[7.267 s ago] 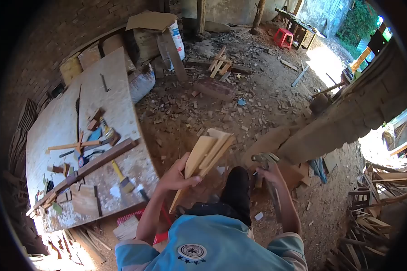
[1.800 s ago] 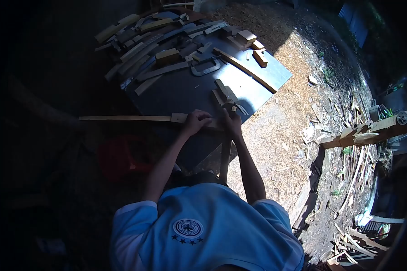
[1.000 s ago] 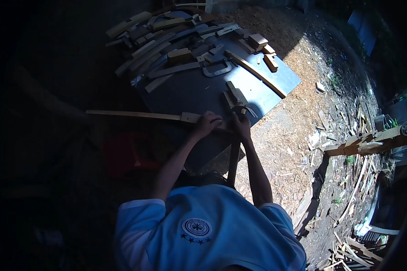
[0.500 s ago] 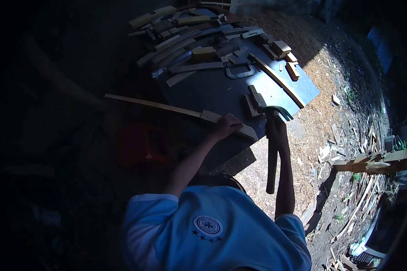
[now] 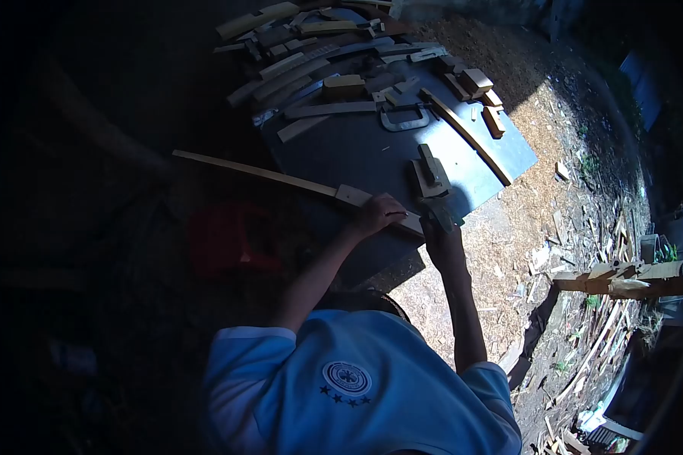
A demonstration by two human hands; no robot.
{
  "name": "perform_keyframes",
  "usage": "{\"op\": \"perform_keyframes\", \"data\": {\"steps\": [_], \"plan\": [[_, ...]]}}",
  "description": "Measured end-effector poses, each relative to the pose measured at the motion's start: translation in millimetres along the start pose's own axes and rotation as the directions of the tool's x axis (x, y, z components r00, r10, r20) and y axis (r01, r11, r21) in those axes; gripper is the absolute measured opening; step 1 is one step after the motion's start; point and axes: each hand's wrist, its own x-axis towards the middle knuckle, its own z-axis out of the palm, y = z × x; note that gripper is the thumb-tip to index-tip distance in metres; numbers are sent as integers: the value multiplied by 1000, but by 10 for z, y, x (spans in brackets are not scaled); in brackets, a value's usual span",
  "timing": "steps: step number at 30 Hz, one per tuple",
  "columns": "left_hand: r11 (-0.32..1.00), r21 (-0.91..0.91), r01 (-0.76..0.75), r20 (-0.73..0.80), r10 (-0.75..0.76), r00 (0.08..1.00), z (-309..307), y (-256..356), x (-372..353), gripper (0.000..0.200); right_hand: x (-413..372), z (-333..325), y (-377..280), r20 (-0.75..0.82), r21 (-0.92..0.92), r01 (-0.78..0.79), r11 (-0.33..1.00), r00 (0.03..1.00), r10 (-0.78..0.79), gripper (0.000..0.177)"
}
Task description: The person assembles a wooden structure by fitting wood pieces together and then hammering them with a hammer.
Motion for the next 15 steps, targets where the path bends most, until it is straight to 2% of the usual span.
{"op": "perform_keyframes", "data": {"steps": [1,3,5,8,11,12,13,15], "plan": [[1000,2,-8,1,8,1000,-7,9,0,14,-27,71,98,7,-57,35,998,999,-35,26],[1000,-6,-22,-14,22,1000,20,10,10,14,-50,226,319,149,-15,-191,981,970,191,23],[999,-14,-32,-49,31,998,48,-20,10,13,-68,228,411,107,4,-137,991,985,136,31],[1000,-17,-19,-9,19,1000,43,-60,-2,14,22,68,87,-46,12,-14,1000,999,15,33],[999,-30,19,5,-19,1000,6,-9,3,14,0,137,52,-142,16,69,997,988,-66,32],[1000,-17,-6,-1,6,1000,-8,-12,12,14,2,220,154,-142,-108,195,975,968,-209,27],[1000,-8,-31,-6,30,1000,-11,-13,12,13,-58,319,286,-3,-44,-6,999,1000,6,23],[999,-3,-45,-20,44,999,10,-10,41,13,-70,342,482,110,-49,-186,981,976,190,21]]}}
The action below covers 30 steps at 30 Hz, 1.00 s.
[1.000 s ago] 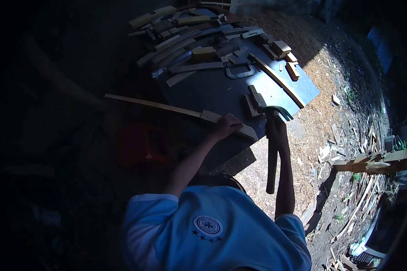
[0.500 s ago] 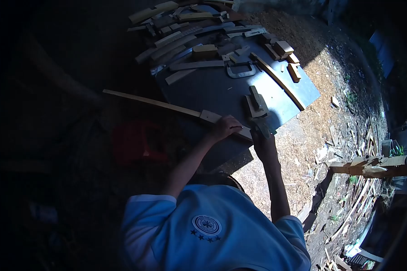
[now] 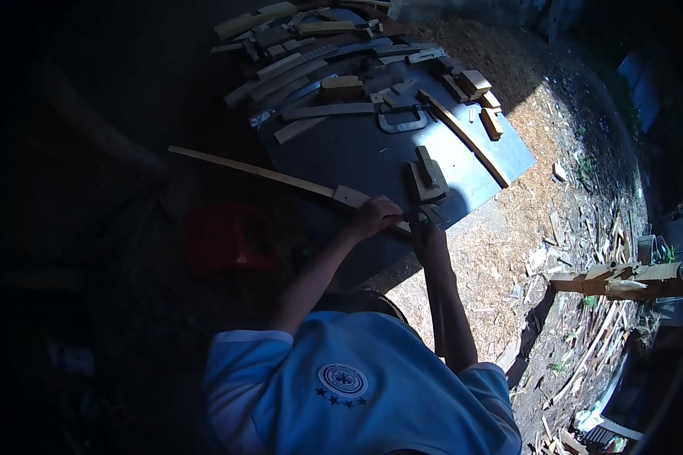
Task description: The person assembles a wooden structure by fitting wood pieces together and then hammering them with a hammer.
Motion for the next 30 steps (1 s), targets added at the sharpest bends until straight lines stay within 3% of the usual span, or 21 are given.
{"op": "perform_keyframes", "data": {"steps": [4,6,8,9,12,15,16,17,20,23,26,30], "plan": [[999,-14,47,3,-47,999,-1,-13,-27,13,28,-288,-450,-247,127,173,977,959,-138,23],[999,-10,51,7,-51,999,-20,-4,-37,13,17,-273,-496,-313,62,243,968,926,-213,25],[999,0,38,8,-38,999,-12,8,-29,13,19,-125,-370,-277,-180,367,913,871,-405,24],[999,-2,35,23,-35,999,17,13,-47,13,3,-32,-298,89,-126,-182,975,977,194,24],[1000,3,25,36,-25,999,-61,-45,50,12,25,-112,-224,-161,29,-28,999,986,32,25],[997,-31,68,55,-66,996,-40,-11,2,12,-40,-440,-442,-66,172,-209,963,973,223,22],[996,-31,81,49,-79,996,-33,5,-1,12,-76,-523,-374,-20,204,-247,947,966,256,21],[996,-30,88,44,-87,995,-40,14,15,13,-125,-614,-339,71,351,-231,908,973,220,23],[995,-50,89,54,-86,995,-52,23,26,13,-306,-589,-548,123,653,-367,662,914,386,26],[984,-80,156,91,-149,985,-90,42,61,15,-450,-278,-74,105,514,-455,727,875,473,24],[962,-137,237,270,-194,943,-190,-32,140,20,-485,-59,175,58,406,-453,794,880,472,24],[987,119,107,178,-127,976,-782,-130,54,37,-386,16,88,34,362,-466,807,872,488,22]]}}
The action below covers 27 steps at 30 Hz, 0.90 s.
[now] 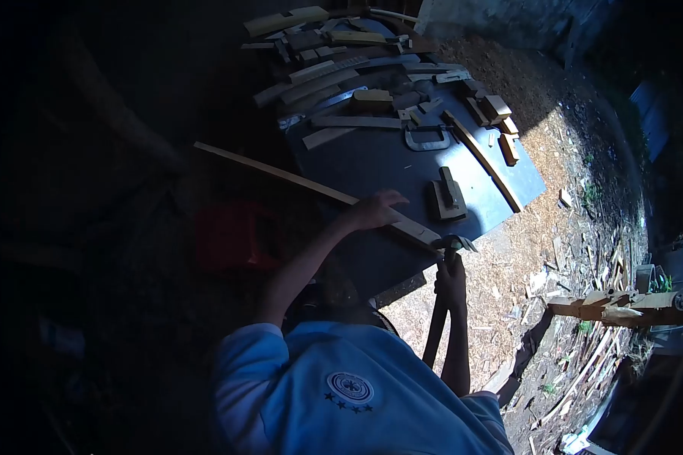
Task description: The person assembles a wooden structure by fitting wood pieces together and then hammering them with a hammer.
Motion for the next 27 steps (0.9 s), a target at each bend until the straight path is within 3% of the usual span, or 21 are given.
{"op": "perform_keyframes", "data": {"steps": [1,2,4,5,6,7,8,9,11,13,15,16,19,20,24,26,27], "plan": [[996,83,-26,-14,28,1000,-318,-141,-81,42,4,13,-30,-14,-34,-12,999,1000,12,24],[948,318,-10,-94,42,995,-651,-310,-198,48,7,19,-71,-38,-67,-27,997,999,25,26],[782,587,209,-39,-230,972,-1391,-554,-459,65,16,53,-97,-120,-186,-89,979,991,67,34],[656,629,418,6,-542,840,-1639,-659,-518,77,104,76,132,-161,-224,0,974,986,-37,40],[540,724,429,151,-731,665,-1843,-784,-537,84,83,88,5,-139,-190,-40,981,990,13,37],[526,787,321,262,-757,598,-1932,-921,-620,76,60,98,-122,-116,-158,-81,984,991,63,34],[584,784,209,409,-740,534,-1959,-1028,-635,66,113,125,28,-146,-204,8,979,988,-38,31],[700,702,135,456,-586,670,-1903,-1320,-818,49,103,147,54,-174,-179,22,984,983,-53,30],[763,645,49,572,-524,631,-1720,-1617,-1014,35,81,263,14,-230,-170,26,985,971,-65,29],[776,613,146,468,-506,725,-1690,-1271,-1156,26,104,322,-105,-294,-216,-16,976,955,-50,28],[765,616,189,402,-512,759,-1631,-1318,-1309,25,-135,366,-782,-314,-156,18,988,947,-67,29],[760,617,201,381,-513,770,-1617,-1350,-1367,24,-215,386,-999,-326,-124,29,992,943,-68,29],[749,614,249,369,-552,748,-1658,-1271,-1404,23,-158,366,-1192,-368,-419,277,865,819,-440,39],[742,614,271,365,-570,736,-1690,-1239,-1386,22,-146,383,-1273,-371,-456,306,835,788,-491,39],[720,650,245,348,-568,746,-1713,-1308,-1399,21,85,516,-1149,-322,-453,368,812,782,-534,41],[710,653,262,350,-590,727,-1712,-1307,-1377,22,201,522,-881,-255,-466,197,863,904,-344,42],[704,660,263,334,-589,736,-1696,-1333,-1352,22,279,517,-777,-272,-475,245,845,872,-406,42]]}}
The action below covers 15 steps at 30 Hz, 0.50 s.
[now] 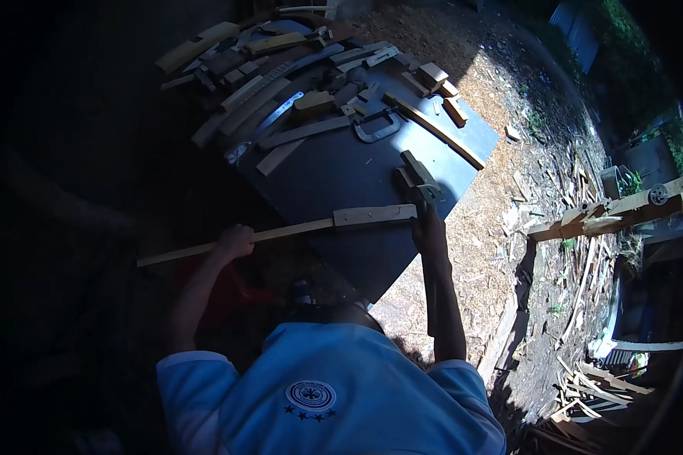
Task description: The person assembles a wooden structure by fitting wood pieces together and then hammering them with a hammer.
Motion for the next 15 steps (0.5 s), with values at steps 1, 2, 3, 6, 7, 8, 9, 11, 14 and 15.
{"op": "perform_keyframes", "data": {"steps": [1,2,3,6,7,8,9,11,14,15], "plan": [[1000,8,8,-12,-8,1000,30,-7,21,22,-2,73,103,-46,8,47,999,998,-47,42],[1000,20,14,-14,-14,1000,65,-21,5,23,-25,143,204,-89,16,84,996,993,-83,42],[999,17,30,2,-30,1000,54,-29,1,23,8,181,295,-43,49,30,998,999,-28,42],[998,47,35,37,-37,999,-37,2,45,25,147,250,489,30,116,-85,990,996,82,41],[997,74,29,28,-32,999,-110,10,51,26,149,302,571,45,79,-94,992,995,91,41],[995,97,26,18,-28,999,-170,17,72,27,140,378,691,60,40,-99,994,993,97,41],[994,105,35,27,-38,999,-184,-2,93,29,102,421,742,82,0,-108,994,991,107,41],[992,118,49,50,-56,997,-173,-20,141,34,51,488,873,122,12,-110,994,987,108,43],[948,316,40,-50,-25,998,-616,459,-35,49,-12,473,753,118,-14,-143,990,983,144,46],[995,70,-69,-102,76,992,-717,665,-16,56,0,465,767,128,-26,-168,985,977,170,46]]}}
